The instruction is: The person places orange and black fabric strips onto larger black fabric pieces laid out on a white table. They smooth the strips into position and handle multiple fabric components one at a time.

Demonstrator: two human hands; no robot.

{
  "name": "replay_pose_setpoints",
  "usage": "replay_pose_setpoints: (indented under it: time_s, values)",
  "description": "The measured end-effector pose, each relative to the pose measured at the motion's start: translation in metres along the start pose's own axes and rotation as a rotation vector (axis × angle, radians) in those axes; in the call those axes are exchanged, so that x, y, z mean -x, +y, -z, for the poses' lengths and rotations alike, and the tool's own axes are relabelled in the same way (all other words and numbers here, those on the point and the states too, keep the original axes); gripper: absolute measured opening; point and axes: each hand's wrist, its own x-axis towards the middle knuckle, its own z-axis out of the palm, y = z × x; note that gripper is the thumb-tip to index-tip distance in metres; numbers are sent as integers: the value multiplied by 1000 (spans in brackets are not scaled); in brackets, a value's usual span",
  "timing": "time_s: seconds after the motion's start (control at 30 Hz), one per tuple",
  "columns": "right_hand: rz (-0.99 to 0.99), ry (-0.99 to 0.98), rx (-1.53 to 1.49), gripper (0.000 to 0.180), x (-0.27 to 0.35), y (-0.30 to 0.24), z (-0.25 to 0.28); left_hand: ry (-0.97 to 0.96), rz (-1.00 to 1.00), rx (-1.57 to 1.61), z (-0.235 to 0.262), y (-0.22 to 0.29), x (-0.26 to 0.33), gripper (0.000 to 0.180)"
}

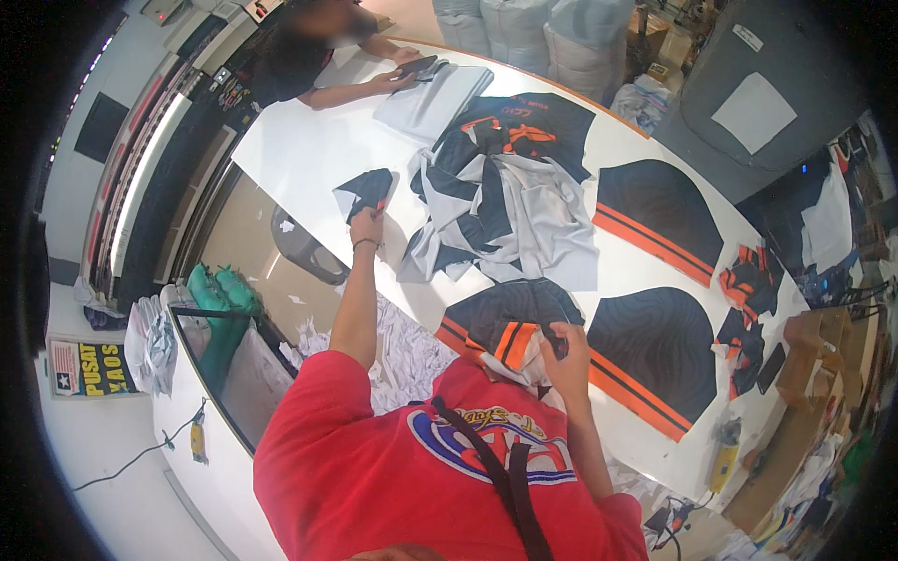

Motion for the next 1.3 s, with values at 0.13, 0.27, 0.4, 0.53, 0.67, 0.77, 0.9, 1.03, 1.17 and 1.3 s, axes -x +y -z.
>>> replay_pose_setpoints:
  time_s: [0.13, 0.27, 0.4, 0.53, 0.67, 0.77, 0.9, 1.03, 1.17, 1.3]
  values:
    - [-41, 65, -156, 20, -21, -10, 2, -1, -49, 474, 25, 37, 16, 25]
    - [-5, 16, -298, 20, -36, -37, 1, -76, -139, 1425, 84, 109, 59, 23]
    - [145, -56, -370, 37, -57, -78, -2, -197, -222, 1614, 152, 192, 114, 16]
    - [411, 50, -215, 54, -75, -117, -3, -451, -370, 1621, 190, 248, 155, 16]
    - [465, 185, -125, 41, -82, -128, -1, -630, -578, 1502, 201, 271, 171, 19]
    - [383, 294, -120, 15, -81, -120, 5, -622, -527, 1397, 206, 271, 171, 20]
    - [487, 399, -103, 11, -77, -104, 23, -652, -546, 1257, 214, 265, 164, 22]
    - [493, 457, -142, 6, -68, -94, 29, -783, -525, 1112, 222, 263, 164, 19]
    - [283, 322, -260, 10, -58, -90, 44, -835, -691, 678, 223, 264, 165, 24]
    - [208, -92, -123, 13, -48, -89, 86, -599, -758, 468, 219, 270, 161, 19]
